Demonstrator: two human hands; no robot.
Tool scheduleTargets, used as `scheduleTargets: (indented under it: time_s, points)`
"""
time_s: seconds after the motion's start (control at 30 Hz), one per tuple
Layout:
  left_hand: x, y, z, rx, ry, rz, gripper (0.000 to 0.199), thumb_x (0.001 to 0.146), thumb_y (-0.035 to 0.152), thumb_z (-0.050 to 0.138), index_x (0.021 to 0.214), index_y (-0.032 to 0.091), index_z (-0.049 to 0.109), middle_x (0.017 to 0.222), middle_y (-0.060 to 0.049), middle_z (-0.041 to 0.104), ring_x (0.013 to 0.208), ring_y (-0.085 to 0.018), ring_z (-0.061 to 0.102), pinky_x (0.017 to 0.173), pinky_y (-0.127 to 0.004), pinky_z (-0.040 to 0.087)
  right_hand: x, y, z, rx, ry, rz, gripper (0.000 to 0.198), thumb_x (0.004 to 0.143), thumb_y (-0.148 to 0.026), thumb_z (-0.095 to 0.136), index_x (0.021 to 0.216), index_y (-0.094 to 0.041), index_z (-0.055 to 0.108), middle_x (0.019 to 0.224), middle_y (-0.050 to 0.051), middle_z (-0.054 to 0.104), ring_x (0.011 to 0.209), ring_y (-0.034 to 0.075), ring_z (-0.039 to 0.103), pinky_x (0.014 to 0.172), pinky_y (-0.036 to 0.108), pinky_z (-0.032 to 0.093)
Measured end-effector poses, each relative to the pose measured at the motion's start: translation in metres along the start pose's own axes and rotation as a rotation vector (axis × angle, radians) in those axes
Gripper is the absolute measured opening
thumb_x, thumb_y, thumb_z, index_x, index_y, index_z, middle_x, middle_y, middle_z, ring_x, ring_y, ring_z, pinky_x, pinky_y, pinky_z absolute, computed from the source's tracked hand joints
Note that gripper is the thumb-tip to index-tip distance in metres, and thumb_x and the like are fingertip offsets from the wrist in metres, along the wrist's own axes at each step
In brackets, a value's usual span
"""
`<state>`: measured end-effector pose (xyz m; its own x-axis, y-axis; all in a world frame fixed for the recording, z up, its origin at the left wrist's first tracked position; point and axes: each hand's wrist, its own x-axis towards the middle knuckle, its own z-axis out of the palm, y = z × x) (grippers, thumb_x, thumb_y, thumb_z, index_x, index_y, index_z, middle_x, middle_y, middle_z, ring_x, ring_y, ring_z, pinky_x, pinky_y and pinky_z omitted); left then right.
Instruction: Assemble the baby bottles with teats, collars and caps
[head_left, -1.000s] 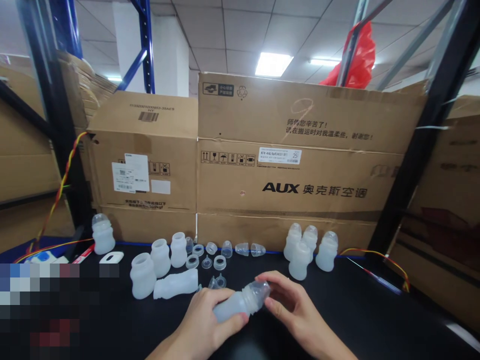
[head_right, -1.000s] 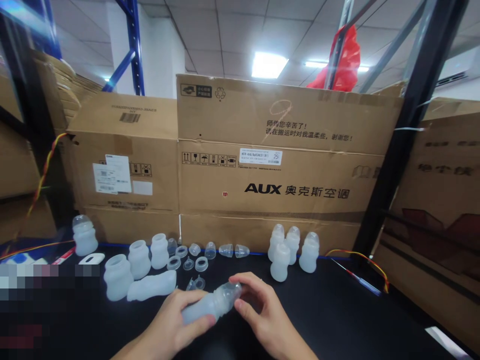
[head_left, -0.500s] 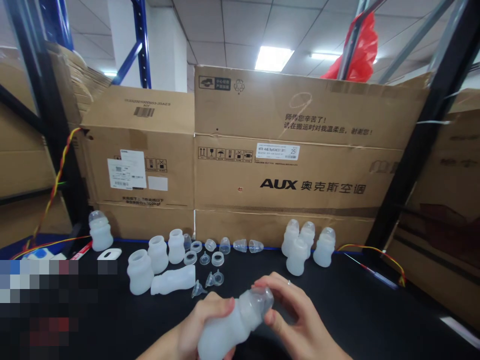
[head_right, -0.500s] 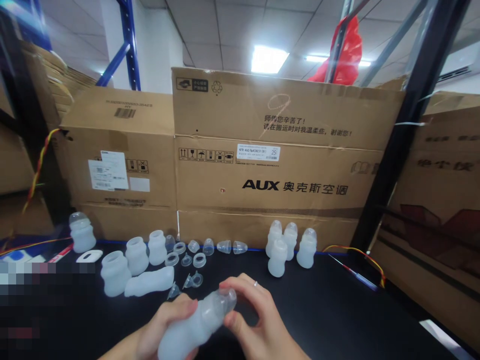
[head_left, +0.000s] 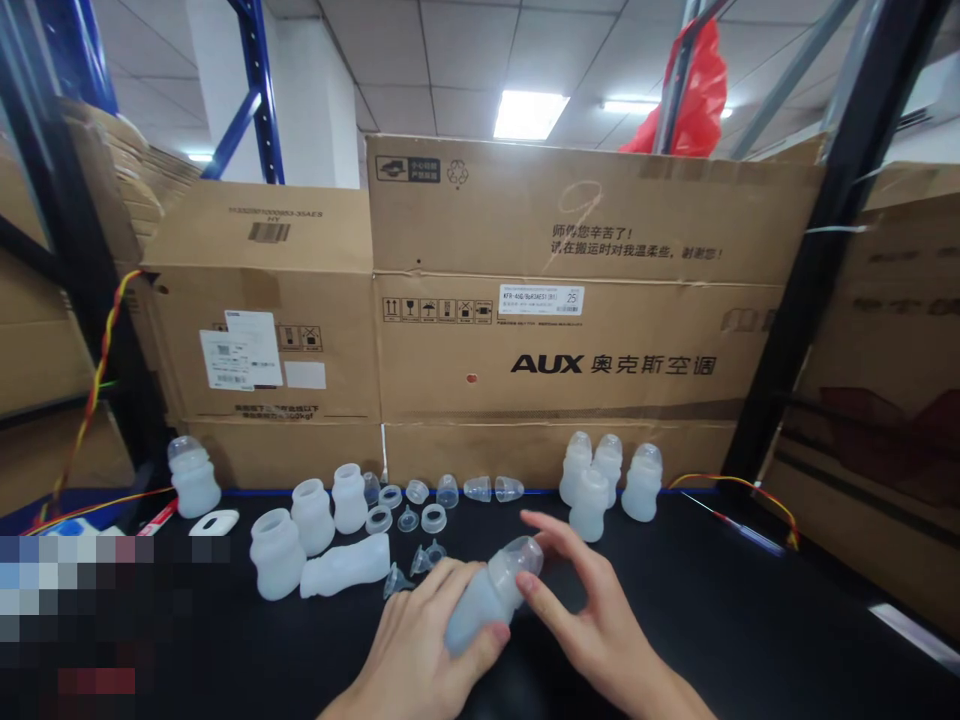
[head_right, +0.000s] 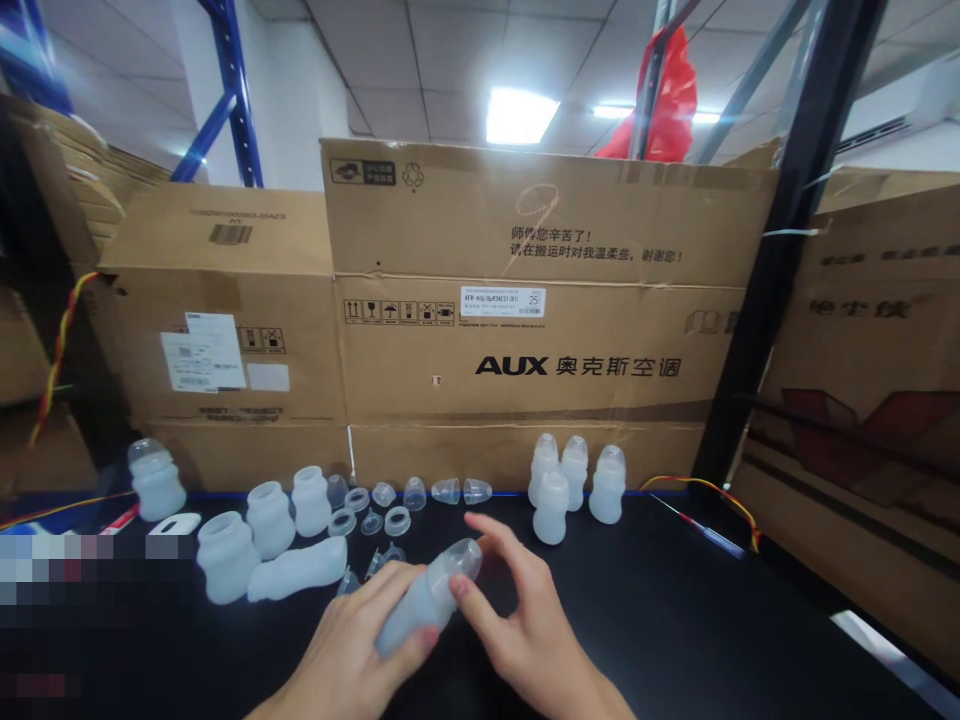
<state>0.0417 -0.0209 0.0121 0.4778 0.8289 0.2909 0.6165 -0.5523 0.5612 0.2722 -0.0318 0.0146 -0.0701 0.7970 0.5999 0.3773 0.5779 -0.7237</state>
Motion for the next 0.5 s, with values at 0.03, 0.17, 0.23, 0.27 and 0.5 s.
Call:
scheduleTargets:
  time_s: [0.03,0.17,0.23,0.27,0.5]
  points:
    - [0.0,-0.001,-0.001,0.063,-0.01,-0.004,0.051,0.096,0.062,0.059,0.136,0.031,0.067,0.136,-0.009,0.072,0.111,-0.032,0.074,0.085,-0.037,0.054,0.002,0.0,-0.002,0.005,0.038,-0.016,0.045,0.1,-0.038,0.069,0.141,-0.028,0.055,0.102,0.005,0.076,0.087,0.023,0.071,0.083,0.035,0.06]
    - [0.005,-0.011,-0.015,0.339,0.099,-0.059,0.043,0.099,0.058,0.055,0.118,0.025,0.074,0.094,-0.006,0.079,0.082,-0.027,0.077,0.073,-0.037,0.053,0.011,0.003,-0.015,-0.117,0.251,-0.032,0.032,0.097,-0.04,0.072,0.123,-0.026,0.059,0.09,0.002,0.072,0.076,0.02,0.068,0.069,0.031,0.057]
    - [0.01,-0.022,-0.024,0.442,0.17,-0.057,0.032,0.103,0.047,0.053,0.103,0.023,0.075,0.074,-0.002,0.073,0.069,-0.024,0.073,0.067,-0.036,0.051,0.014,0.009,-0.025,-0.23,0.293,-0.012,0.031,0.096,-0.044,0.071,0.12,-0.025,0.062,0.092,0.003,0.072,0.073,0.02,0.066,0.068,0.033,0.056]
    - [0.013,-0.028,-0.029,0.474,0.195,-0.051,0.029,0.102,0.042,0.053,0.099,0.023,0.075,0.075,-0.003,0.073,0.072,-0.026,0.073,0.067,-0.037,0.051,0.015,0.013,-0.029,-0.287,0.292,0.006,0.032,0.097,-0.046,0.069,0.121,-0.026,0.062,0.096,0.004,0.072,0.072,0.02,0.066,0.067,0.033,0.056]
    - [0.026,-0.061,-0.031,0.556,0.246,0.072,0.029,0.096,0.033,0.064,0.117,0.019,0.076,0.129,-0.015,0.073,0.124,-0.04,0.063,0.104,-0.058,0.048,0.024,0.028,-0.042,-0.702,0.276,0.151,0.042,0.103,-0.051,0.055,0.14,-0.033,0.057,0.128,0.007,0.071,0.083,0.027,0.074,0.067,0.042,0.061]
